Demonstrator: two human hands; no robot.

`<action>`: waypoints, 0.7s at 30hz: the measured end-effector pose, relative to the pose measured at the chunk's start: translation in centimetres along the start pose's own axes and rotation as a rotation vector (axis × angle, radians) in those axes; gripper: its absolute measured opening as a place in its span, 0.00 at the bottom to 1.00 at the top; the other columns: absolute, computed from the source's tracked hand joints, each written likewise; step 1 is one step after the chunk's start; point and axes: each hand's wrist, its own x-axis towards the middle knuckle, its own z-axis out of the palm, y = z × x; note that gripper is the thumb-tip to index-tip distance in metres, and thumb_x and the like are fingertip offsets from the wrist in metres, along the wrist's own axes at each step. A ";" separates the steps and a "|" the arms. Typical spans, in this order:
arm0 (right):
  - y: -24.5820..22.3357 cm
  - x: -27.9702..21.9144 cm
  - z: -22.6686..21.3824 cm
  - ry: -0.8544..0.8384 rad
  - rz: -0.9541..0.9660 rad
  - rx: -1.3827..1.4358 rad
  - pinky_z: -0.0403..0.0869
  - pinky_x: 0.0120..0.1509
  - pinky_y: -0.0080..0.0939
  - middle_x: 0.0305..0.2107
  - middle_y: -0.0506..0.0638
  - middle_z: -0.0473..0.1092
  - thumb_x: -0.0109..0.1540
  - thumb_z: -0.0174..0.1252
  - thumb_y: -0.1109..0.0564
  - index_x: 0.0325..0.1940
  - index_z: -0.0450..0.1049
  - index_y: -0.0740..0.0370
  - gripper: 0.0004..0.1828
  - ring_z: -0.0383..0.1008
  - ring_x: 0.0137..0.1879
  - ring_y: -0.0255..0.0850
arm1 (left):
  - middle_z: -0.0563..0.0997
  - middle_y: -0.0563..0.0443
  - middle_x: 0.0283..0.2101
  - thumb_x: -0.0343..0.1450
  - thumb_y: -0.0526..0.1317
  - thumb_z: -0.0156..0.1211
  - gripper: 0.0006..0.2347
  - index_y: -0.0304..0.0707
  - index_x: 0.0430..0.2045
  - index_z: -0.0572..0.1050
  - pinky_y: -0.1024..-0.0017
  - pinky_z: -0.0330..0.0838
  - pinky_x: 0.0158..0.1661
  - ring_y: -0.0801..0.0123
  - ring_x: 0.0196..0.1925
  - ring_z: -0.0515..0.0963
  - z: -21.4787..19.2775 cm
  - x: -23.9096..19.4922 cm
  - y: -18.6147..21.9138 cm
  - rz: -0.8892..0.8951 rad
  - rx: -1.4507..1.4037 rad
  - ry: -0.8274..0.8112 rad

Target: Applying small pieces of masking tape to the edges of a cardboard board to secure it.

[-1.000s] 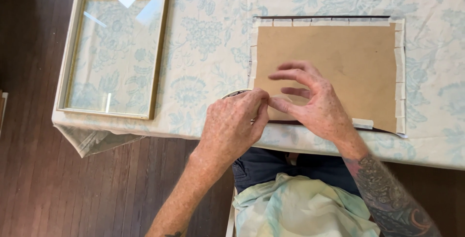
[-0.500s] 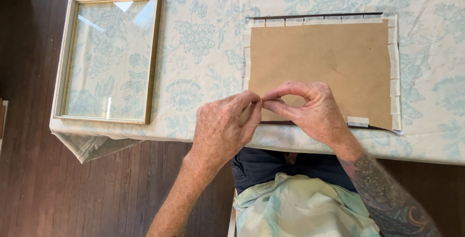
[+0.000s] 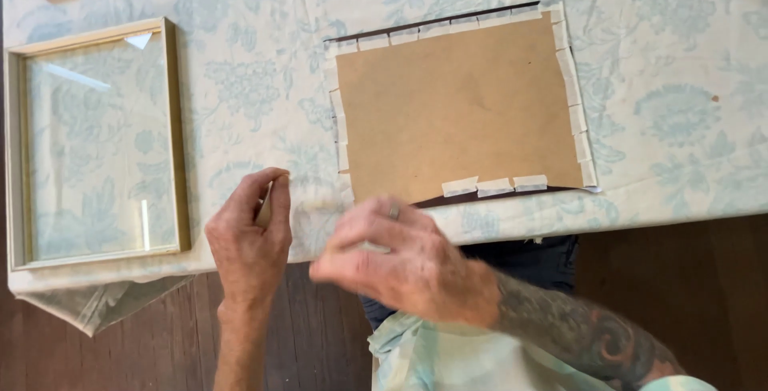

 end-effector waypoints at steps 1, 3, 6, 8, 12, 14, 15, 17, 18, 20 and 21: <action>-0.2 -1.0 0.0 -0.002 0.006 0.000 0.77 0.55 0.44 0.40 0.51 0.72 0.68 0.62 0.62 0.50 0.76 0.63 0.06 0.72 0.47 0.44 | 0.82 0.57 0.30 0.78 0.36 0.61 0.03 0.39 0.39 0.79 0.70 0.65 0.27 0.74 0.24 0.71 0.9 -0.2 -1.4 -0.003 -0.002 -0.005; -0.7 -2.9 0.1 -0.113 0.041 0.123 0.74 0.46 0.40 0.38 0.49 0.71 0.68 0.64 0.60 0.50 0.77 0.60 0.07 0.67 0.42 0.40 | 0.82 0.54 0.35 0.81 0.40 0.55 0.06 0.41 0.49 0.76 0.74 0.69 0.19 0.73 0.22 0.75 2.4 -0.6 -4.4 0.212 0.452 -0.072; -2.1 -4.9 -1.9 -0.337 0.018 0.105 0.72 0.61 0.47 0.37 0.46 0.68 0.75 0.45 0.68 0.69 0.68 0.63 0.19 0.71 0.43 0.40 | 0.81 0.51 0.33 0.81 0.38 0.52 0.08 0.39 0.52 0.74 0.68 0.74 0.27 0.68 0.24 0.77 3.8 -0.8 -6.1 0.231 0.485 -0.132; -2.0 -7.2 -1.9 -0.344 0.079 0.101 0.74 0.59 0.45 0.39 0.47 0.73 0.71 0.55 0.64 0.66 0.70 0.63 0.18 0.73 0.41 0.38 | 0.80 0.52 0.30 0.81 0.39 0.53 0.15 0.36 0.62 0.65 0.67 0.71 0.25 0.66 0.23 0.74 4.3 -1.1 -6.6 0.228 0.507 -0.130; -1.2 -8.2 -3.5 -0.182 0.331 0.154 0.75 0.51 0.40 0.33 0.45 0.80 0.58 0.71 0.59 0.41 0.81 0.61 0.09 0.79 0.37 0.38 | 0.83 0.47 0.40 0.81 0.38 0.54 0.21 0.34 0.70 0.61 0.63 0.76 0.31 0.60 0.34 0.81 4.3 -0.9 -6.4 0.276 0.505 -0.078; -0.8 -8.8 -4.0 -0.151 0.405 0.181 0.75 0.53 0.38 0.35 0.47 0.81 0.60 0.68 0.60 0.40 0.81 0.61 0.06 0.82 0.41 0.38 | 0.81 0.46 0.40 0.81 0.41 0.52 0.21 0.34 0.69 0.62 0.62 0.77 0.30 0.60 0.34 0.80 3.9 -0.8 -6.0 0.192 0.473 -0.151; -0.7 -9.2 -4.6 -0.114 0.481 0.201 0.75 0.56 0.37 0.37 0.48 0.81 0.61 0.65 0.62 0.40 0.81 0.61 0.04 0.84 0.44 0.39 | 0.80 0.44 0.40 0.81 0.44 0.50 0.21 0.35 0.68 0.63 0.61 0.78 0.28 0.60 0.34 0.80 4.1 -0.6 -5.7 0.115 0.434 -0.226; -0.8 -9.2 -5.2 -0.143 0.543 0.202 0.78 0.57 0.36 0.44 0.51 0.77 0.61 0.65 0.62 0.41 0.81 0.59 0.04 0.81 0.50 0.40 | 0.77 0.43 0.41 0.80 0.44 0.55 0.22 0.33 0.67 0.64 0.61 0.78 0.30 0.58 0.37 0.78 3.9 -0.8 -4.8 0.168 0.468 -0.158; -0.8 -9.2 -5.4 -0.176 0.597 0.219 0.81 0.58 0.35 0.51 0.54 0.73 0.61 0.65 0.62 0.42 0.82 0.57 0.05 0.78 0.56 0.42 | 0.74 0.42 0.41 0.79 0.45 0.61 0.23 0.32 0.67 0.65 0.60 0.78 0.33 0.56 0.40 0.76 3.5 -1.0 -4.5 0.213 0.514 -0.084; -0.6 -9.7 -5.4 -0.168 0.620 0.162 0.77 0.56 0.35 0.49 0.51 0.70 0.61 0.66 0.61 0.41 0.83 0.55 0.05 0.75 0.54 0.40 | 0.74 0.42 0.44 0.77 0.46 0.66 0.26 0.37 0.68 0.64 0.62 0.77 0.38 0.57 0.43 0.75 3.6 -2.1 -4.2 0.248 0.424 -0.058; -0.5 -10.0 -5.4 -0.167 0.643 0.101 0.73 0.54 0.35 0.47 0.48 0.67 0.61 0.67 0.60 0.40 0.84 0.53 0.05 0.71 0.53 0.38 | 0.74 0.41 0.47 0.75 0.47 0.71 0.30 0.41 0.70 0.63 0.63 0.77 0.43 0.58 0.47 0.73 3.7 -2.7 -4.0 0.278 0.329 -0.028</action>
